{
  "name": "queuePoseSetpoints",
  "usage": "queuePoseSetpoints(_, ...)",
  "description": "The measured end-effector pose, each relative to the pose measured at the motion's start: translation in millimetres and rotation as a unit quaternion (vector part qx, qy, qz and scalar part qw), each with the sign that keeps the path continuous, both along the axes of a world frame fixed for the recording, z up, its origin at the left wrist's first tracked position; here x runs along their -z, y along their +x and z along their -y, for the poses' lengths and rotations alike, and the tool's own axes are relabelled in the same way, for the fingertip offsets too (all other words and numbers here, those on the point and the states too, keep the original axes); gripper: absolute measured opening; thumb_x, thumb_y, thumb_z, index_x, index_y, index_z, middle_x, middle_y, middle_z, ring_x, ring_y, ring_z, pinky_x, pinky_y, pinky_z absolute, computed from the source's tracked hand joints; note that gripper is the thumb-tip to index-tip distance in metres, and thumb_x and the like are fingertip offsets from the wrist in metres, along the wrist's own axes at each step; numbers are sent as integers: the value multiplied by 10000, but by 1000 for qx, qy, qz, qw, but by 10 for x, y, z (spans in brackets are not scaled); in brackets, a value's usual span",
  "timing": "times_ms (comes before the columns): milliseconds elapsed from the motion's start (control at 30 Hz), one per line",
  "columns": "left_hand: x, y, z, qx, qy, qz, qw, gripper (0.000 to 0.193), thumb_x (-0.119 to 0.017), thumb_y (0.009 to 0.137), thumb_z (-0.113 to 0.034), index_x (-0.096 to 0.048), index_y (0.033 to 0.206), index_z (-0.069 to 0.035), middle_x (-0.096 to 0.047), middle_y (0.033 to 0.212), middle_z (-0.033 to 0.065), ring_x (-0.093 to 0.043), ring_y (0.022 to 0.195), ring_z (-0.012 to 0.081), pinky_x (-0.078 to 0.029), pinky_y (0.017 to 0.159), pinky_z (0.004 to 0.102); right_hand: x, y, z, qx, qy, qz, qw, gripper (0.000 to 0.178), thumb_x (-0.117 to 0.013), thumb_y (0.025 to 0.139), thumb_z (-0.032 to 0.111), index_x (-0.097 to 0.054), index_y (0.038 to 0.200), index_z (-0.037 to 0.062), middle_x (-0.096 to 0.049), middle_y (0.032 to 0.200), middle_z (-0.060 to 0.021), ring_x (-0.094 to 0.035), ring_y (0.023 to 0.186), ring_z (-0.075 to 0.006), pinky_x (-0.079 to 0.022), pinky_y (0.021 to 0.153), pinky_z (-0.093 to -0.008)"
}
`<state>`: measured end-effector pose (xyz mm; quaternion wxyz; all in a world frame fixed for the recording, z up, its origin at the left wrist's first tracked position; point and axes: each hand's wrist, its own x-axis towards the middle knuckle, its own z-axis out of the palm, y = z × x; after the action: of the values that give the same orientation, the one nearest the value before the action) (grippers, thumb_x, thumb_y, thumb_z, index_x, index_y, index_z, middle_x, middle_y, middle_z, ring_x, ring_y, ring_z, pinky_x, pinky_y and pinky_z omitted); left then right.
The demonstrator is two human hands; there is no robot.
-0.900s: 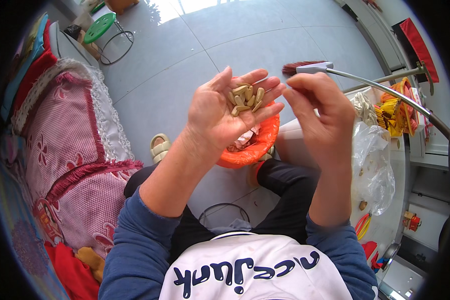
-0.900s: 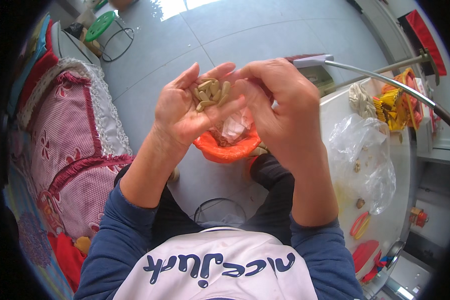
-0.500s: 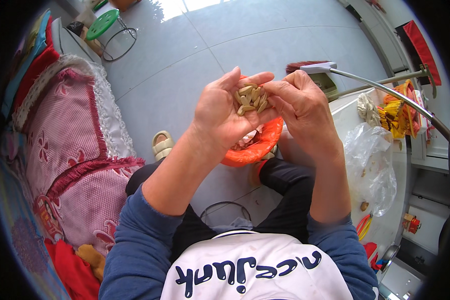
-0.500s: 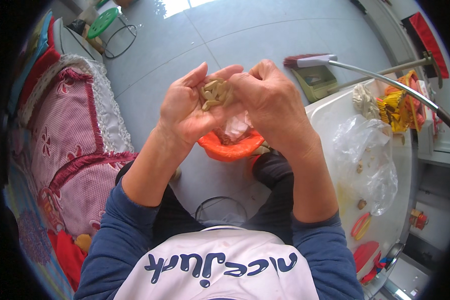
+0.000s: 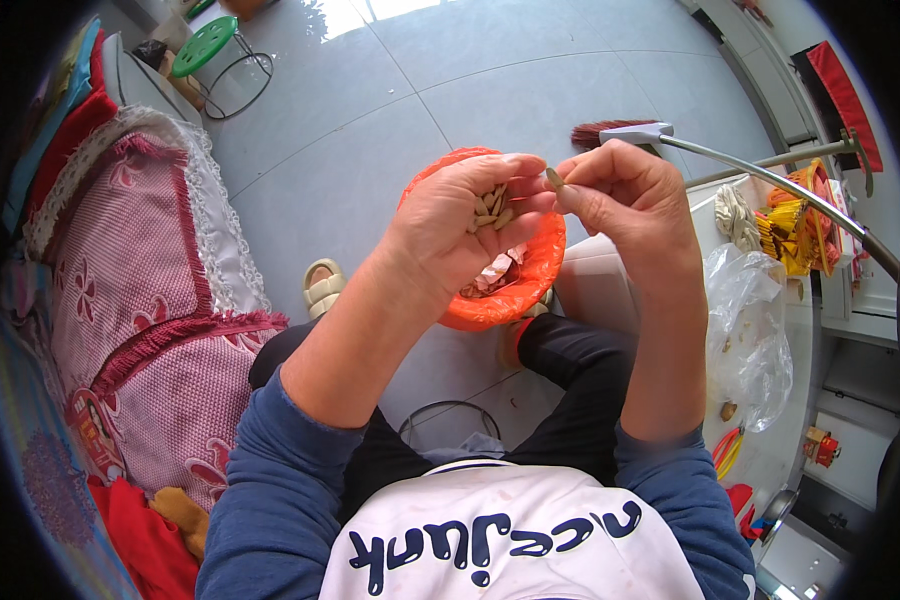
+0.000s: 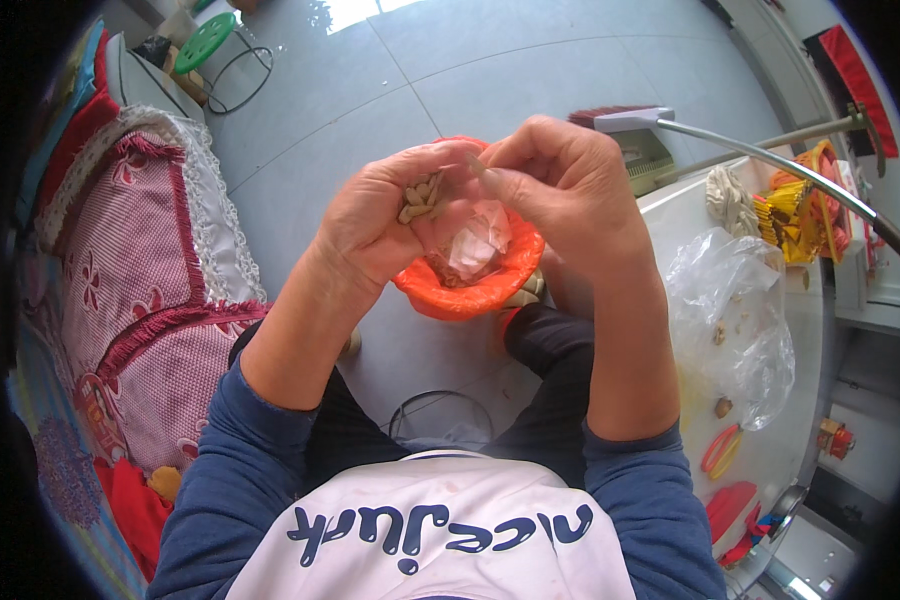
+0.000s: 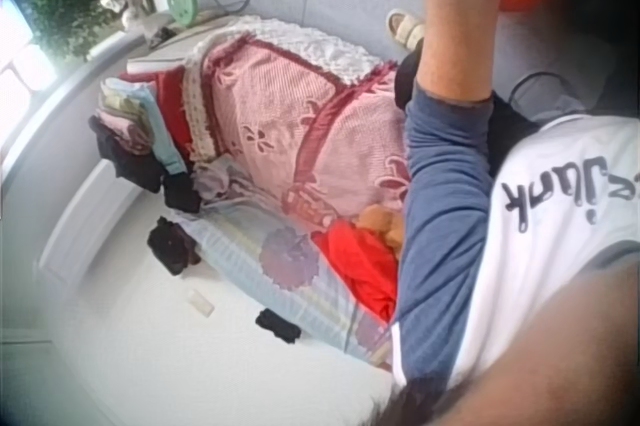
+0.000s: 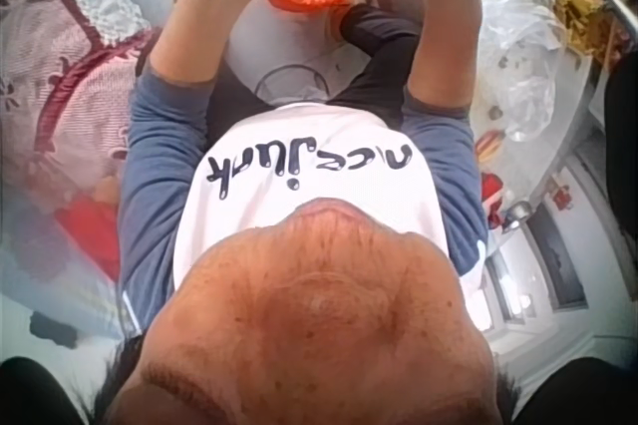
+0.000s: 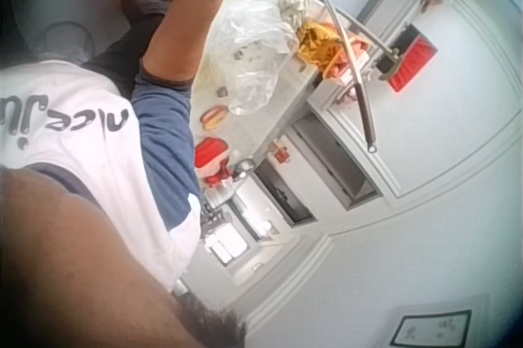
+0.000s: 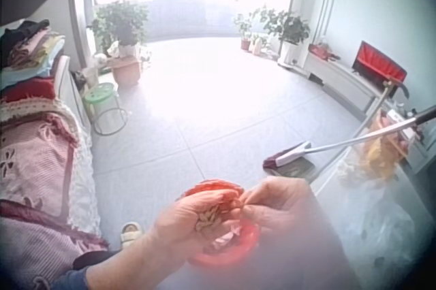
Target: The person sits and repeatedly picks up small nut-like items, peels their outer shells by hand, and places the peeled kernels into a small orange bowl. Shells and debris are discarded into the same bowl or nearby. The person continues this one-at-a-time peeling process throughout the clip.
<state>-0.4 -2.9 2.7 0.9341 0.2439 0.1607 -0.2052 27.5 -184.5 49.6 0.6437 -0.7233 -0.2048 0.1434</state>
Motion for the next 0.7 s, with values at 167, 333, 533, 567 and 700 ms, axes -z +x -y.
queuePoseSetpoints(167, -119, -55, -34, 20, 87, 96, 991, 161, -602, 929, -92, -634, 1014, 40, -524, 688, -16, -325, 501, -7, -206, 393, 162, 15, 66, 14, -16, 83, -161, 983, 121, -694, 848, 41, -602, 926, 32, -639, 788, -53, -572, 644, -64, -396, 503, -186)
queuePoseSetpoints(333, -206, -82, -51, 16, 119, 109, 987, 140, -635, 910, -86, -641, 973, 39, -457, 644, -50, -320, 480, -8, -210, 384, 155, 84, 85, 20, -19, 168, -246, 954, 92, -646, 875, 21, -585, 942, 40, -622, 764, -50, -564, 626, -79, -399, 490, -194)
queuePoseSetpoints(533, -226, -87, -57, 17, 141, 111, 984, 128, -647, 899, -88, -642, 942, 33, -456, 626, -48, -319, 468, -2, -207, 383, 159, 127, 89, 19, -13, 183, -278, 943, 72, -616, 879, 2, -588, 935, 38, -613, 754, -48, -546, 623, -89, -405, 493, -207)
queuePoseSetpoints(567, -226, -85, -54, 16, 142, 110, 984, 125, -650, 895, -85, -642, 937, 32, -457, 626, -47, -321, 466, -1, -206, 382, 161, 130, 88, 15, -14, 181, -274, 944, 69, -613, 878, -1, -589, 929, 37, -612, 751, -48, -545, 622, -90, -406, 493, -207)
queuePoseSetpoints(700, -226, -82, -48, 12, 144, 105, 984, 89, -649, 868, -63, -633, 891, 22, -456, 619, -39, -325, 459, 8, -215, 380, 168, 131, 75, -15, -24, 192, -279, 941, 62, -607, 869, -14, -589, 908, 31, -608, 741, -57, -541, 614, -98, -411, 492, -211)
